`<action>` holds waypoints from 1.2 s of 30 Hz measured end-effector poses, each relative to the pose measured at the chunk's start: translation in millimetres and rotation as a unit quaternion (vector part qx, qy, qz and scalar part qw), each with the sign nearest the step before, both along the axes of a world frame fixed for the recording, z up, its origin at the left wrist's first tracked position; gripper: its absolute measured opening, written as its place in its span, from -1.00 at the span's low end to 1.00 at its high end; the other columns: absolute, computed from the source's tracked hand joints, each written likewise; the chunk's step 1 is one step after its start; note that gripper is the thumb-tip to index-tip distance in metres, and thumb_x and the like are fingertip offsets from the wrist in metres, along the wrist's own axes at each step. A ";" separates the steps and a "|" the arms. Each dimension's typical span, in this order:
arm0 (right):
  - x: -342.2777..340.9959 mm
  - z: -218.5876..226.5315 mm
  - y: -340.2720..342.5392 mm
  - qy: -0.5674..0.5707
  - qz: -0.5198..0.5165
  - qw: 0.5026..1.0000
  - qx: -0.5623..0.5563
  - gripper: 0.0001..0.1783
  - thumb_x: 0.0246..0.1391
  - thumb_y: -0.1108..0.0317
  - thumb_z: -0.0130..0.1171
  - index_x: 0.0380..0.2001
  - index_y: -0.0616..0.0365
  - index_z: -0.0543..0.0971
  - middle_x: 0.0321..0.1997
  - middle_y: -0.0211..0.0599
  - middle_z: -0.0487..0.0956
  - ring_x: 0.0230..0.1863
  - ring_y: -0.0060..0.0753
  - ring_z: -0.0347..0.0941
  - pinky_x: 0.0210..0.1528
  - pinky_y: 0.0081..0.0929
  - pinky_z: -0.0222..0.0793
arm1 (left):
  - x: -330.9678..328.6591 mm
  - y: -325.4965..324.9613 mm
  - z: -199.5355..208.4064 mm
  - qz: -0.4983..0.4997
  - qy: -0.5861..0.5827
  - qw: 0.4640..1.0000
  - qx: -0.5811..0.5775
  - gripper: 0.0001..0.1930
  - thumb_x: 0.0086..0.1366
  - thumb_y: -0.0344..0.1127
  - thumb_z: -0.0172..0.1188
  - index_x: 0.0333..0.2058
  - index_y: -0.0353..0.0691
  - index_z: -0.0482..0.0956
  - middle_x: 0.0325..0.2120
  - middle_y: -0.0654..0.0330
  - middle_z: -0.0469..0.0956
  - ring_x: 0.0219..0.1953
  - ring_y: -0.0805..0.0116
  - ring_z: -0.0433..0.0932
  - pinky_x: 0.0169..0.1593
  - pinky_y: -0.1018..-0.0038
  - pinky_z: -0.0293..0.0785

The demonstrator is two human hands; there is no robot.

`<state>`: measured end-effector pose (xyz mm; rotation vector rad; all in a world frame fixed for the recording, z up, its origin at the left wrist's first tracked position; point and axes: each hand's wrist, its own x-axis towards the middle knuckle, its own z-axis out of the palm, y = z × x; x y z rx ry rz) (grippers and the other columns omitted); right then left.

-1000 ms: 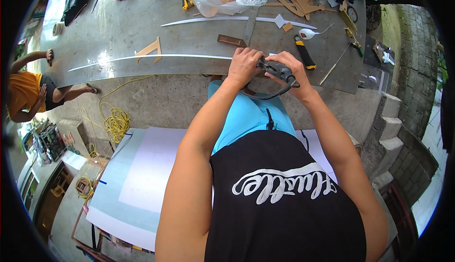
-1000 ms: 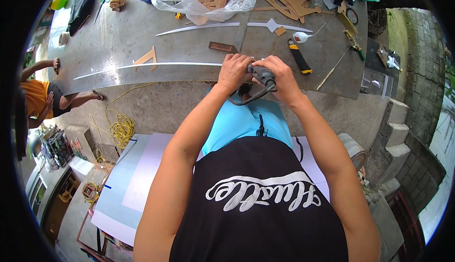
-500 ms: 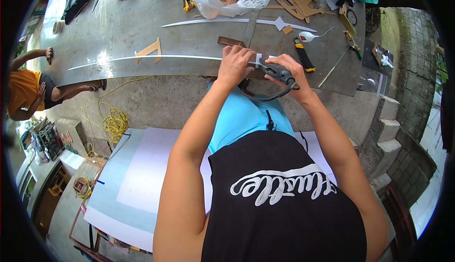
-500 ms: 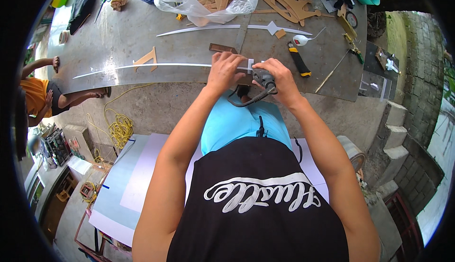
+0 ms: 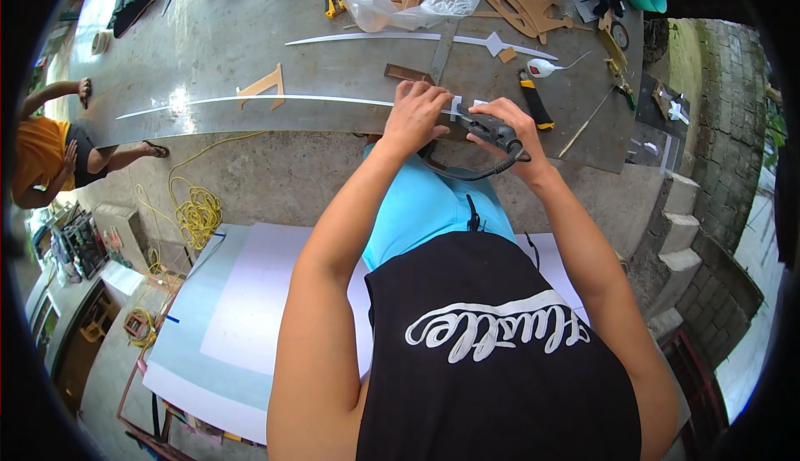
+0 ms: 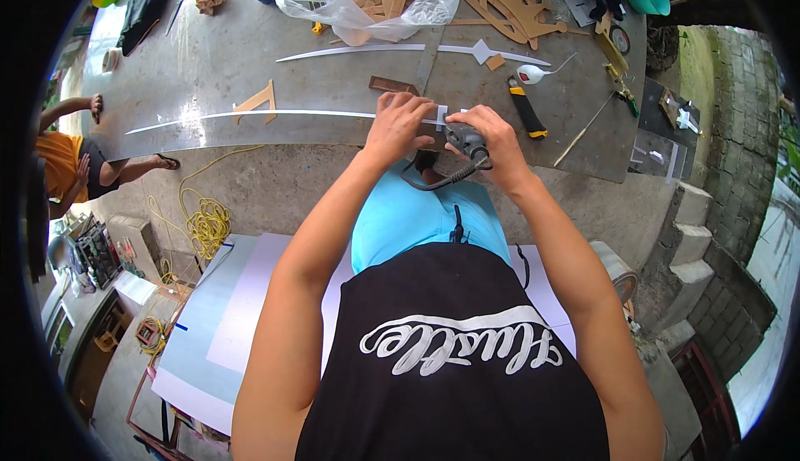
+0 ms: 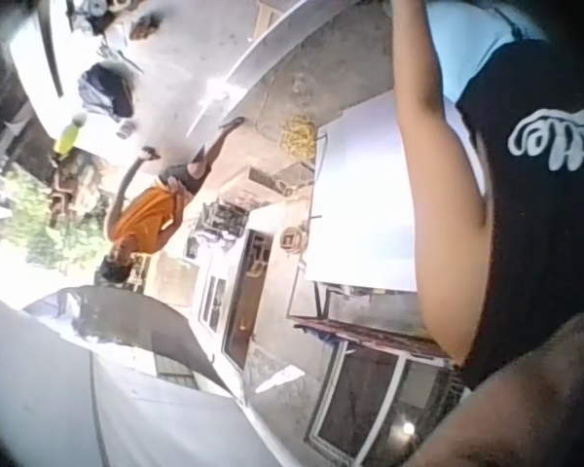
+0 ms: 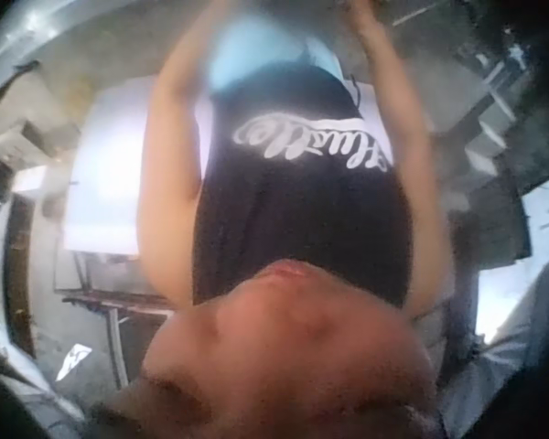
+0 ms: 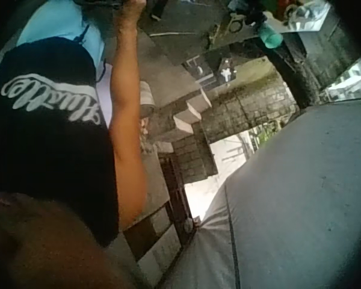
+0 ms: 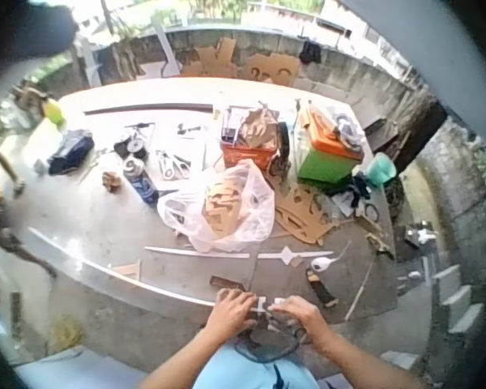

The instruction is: The recorder uses a rotary tool and adhesive to fabricate and assemble dimensional sign letters.

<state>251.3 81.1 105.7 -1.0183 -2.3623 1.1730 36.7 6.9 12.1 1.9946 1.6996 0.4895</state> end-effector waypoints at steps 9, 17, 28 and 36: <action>-1.2 1.5 1.0 0.004 0.000 1.000 -0.001 -0.49 -0.10 0.38 0.57 -0.01 0.08 0.68 -0.13 -0.13 0.63 -0.07 -0.02 0.60 0.02 -0.20 0.52 | 23.1 6.4 -11.5 0.022 0.017 0.997 0.065 -0.48 -0.11 -0.18 0.61 -0.08 0.07 0.71 -0.06 0.39 0.60 0.12 0.26 0.46 0.27 0.07 0.22; -0.9 1.1 1.2 0.003 -0.001 1.000 -0.004 -0.49 -0.10 0.38 0.58 -0.01 0.08 0.69 -0.14 -0.14 0.64 -0.07 -0.04 0.60 0.02 -0.22 0.52 | 22.9 6.5 -16.2 0.026 0.013 0.998 0.058 -0.51 -0.05 -0.25 0.53 -0.05 0.07 0.71 -0.03 0.41 0.61 0.14 0.26 0.47 0.25 0.09 0.24; -1.2 1.4 0.3 -0.005 -0.006 1.000 -0.002 -0.53 -0.08 0.36 0.57 -0.04 0.08 0.69 -0.16 -0.18 0.63 -0.09 -0.06 0.61 0.01 -0.24 0.53 | 3.2 9.2 -16.8 0.007 0.047 0.996 0.076 -0.79 0.17 -0.40 0.27 -0.19 -0.07 0.71 -0.16 0.29 0.61 0.03 0.18 0.49 0.16 0.17 0.33; -1.3 2.5 1.6 -0.021 -0.003 1.000 0.002 -0.54 -0.07 0.35 0.58 -0.05 0.15 0.71 -0.11 -0.17 0.69 -0.08 -0.12 0.65 0.02 -0.31 0.57 | 3.0 3.7 -21.0 0.004 0.074 0.997 0.028 -0.81 0.13 -0.41 0.30 -0.25 -0.05 0.68 -0.17 0.30 0.60 0.04 0.20 0.49 0.15 0.16 0.32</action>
